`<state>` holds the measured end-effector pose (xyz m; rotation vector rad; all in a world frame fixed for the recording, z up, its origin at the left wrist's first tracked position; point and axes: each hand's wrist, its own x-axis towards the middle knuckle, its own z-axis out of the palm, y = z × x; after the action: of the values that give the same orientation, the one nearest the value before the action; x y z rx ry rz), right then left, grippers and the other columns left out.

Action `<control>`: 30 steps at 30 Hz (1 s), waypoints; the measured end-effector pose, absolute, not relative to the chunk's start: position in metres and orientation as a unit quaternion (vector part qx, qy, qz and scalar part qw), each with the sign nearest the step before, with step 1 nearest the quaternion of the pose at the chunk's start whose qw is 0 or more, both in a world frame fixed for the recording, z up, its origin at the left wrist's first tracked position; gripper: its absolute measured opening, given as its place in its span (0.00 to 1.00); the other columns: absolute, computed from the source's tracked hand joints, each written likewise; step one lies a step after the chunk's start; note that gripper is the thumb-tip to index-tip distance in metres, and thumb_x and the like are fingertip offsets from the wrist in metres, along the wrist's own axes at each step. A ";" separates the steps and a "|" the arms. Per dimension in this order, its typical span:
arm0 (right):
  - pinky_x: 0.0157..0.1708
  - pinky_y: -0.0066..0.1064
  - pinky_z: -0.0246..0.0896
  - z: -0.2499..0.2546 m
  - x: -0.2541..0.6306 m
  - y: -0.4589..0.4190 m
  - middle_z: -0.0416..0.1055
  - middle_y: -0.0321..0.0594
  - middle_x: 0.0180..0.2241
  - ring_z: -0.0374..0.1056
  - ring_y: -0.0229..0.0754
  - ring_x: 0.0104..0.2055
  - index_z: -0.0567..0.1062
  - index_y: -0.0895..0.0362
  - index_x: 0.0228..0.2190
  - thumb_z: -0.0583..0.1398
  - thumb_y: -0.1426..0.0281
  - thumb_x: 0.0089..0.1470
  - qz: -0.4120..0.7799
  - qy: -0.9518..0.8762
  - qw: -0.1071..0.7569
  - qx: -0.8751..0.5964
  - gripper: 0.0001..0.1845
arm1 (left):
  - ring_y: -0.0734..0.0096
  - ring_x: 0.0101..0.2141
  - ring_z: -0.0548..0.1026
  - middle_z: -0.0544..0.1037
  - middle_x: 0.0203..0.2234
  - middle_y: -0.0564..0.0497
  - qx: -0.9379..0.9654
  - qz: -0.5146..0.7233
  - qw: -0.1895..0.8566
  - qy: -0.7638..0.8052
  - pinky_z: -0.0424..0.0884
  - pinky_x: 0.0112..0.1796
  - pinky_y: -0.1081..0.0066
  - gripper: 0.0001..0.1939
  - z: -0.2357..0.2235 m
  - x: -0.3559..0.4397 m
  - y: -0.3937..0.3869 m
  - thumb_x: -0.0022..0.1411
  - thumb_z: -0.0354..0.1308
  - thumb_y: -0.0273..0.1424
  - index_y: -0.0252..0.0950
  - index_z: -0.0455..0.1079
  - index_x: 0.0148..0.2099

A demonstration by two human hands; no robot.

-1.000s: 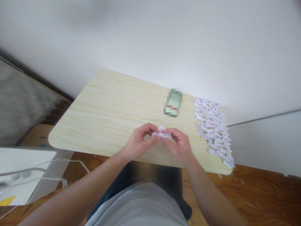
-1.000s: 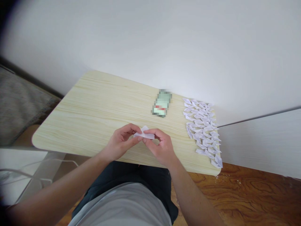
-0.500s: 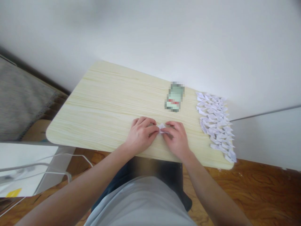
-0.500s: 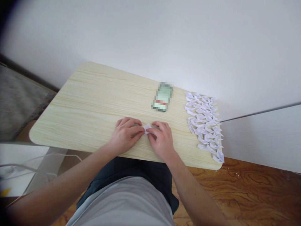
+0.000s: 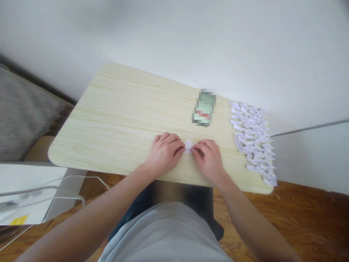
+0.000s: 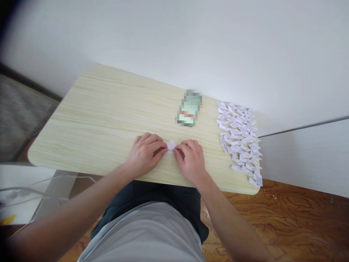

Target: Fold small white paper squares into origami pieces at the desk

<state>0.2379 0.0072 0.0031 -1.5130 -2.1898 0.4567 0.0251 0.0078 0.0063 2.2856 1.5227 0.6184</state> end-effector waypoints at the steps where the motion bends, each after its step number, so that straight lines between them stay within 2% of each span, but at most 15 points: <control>1: 0.48 0.42 0.61 0.005 0.237 0.008 0.75 0.42 0.39 0.67 0.48 0.45 0.79 0.53 0.38 0.60 0.64 0.66 0.163 -0.791 0.205 -0.554 0.09 | 0.59 0.46 0.70 0.79 0.41 0.51 0.800 0.214 0.163 0.537 0.63 0.47 0.56 0.09 0.007 0.026 0.008 0.72 0.55 0.37 0.42 0.76 0.42; 5: 0.45 0.40 0.59 0.016 0.232 0.014 0.74 0.42 0.37 0.68 0.48 0.45 0.77 0.53 0.36 0.59 0.63 0.67 0.158 -0.797 0.134 -0.568 0.10 | 0.57 0.47 0.70 0.78 0.42 0.49 0.794 0.203 0.158 0.551 0.63 0.46 0.56 0.08 0.009 0.027 0.010 0.71 0.56 0.37 0.41 0.75 0.42; 11: 0.46 0.41 0.58 0.028 0.224 0.020 0.72 0.45 0.42 0.66 0.50 0.48 0.75 0.55 0.36 0.58 0.65 0.67 0.125 -0.812 0.066 -0.566 0.08 | 0.54 0.47 0.70 0.77 0.42 0.48 0.786 0.191 0.147 0.570 0.62 0.45 0.55 0.07 0.010 0.031 0.010 0.70 0.57 0.36 0.41 0.74 0.40; 18: 0.41 0.43 0.58 0.025 0.224 0.020 0.71 0.46 0.40 0.66 0.53 0.46 0.73 0.54 0.33 0.61 0.63 0.64 0.101 -0.810 0.064 -0.574 0.09 | 0.53 0.46 0.71 0.77 0.39 0.47 0.773 0.202 0.146 0.583 0.62 0.43 0.53 0.06 0.010 0.037 0.012 0.68 0.58 0.34 0.40 0.73 0.37; 23: 0.41 0.43 0.59 0.024 0.228 0.024 0.71 0.46 0.39 0.67 0.53 0.46 0.74 0.54 0.33 0.61 0.63 0.64 0.101 -0.816 0.062 -0.566 0.10 | 0.52 0.45 0.71 0.77 0.38 0.46 0.767 0.205 0.143 0.591 0.62 0.43 0.52 0.05 0.010 0.038 0.013 0.66 0.60 0.34 0.40 0.72 0.36; 30: 0.45 0.39 0.61 0.026 0.238 0.032 0.72 0.42 0.39 0.69 0.49 0.46 0.77 0.53 0.35 0.64 0.62 0.63 0.175 -0.820 0.079 -0.540 0.08 | 0.52 0.48 0.71 0.78 0.42 0.48 0.758 0.216 0.164 0.593 0.63 0.45 0.52 0.04 0.008 0.035 0.012 0.64 0.62 0.32 0.42 0.74 0.43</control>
<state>0.2385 0.0316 0.0263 -1.6153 -2.4538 0.5253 0.0350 0.0124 0.0082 2.1600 1.6912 0.6158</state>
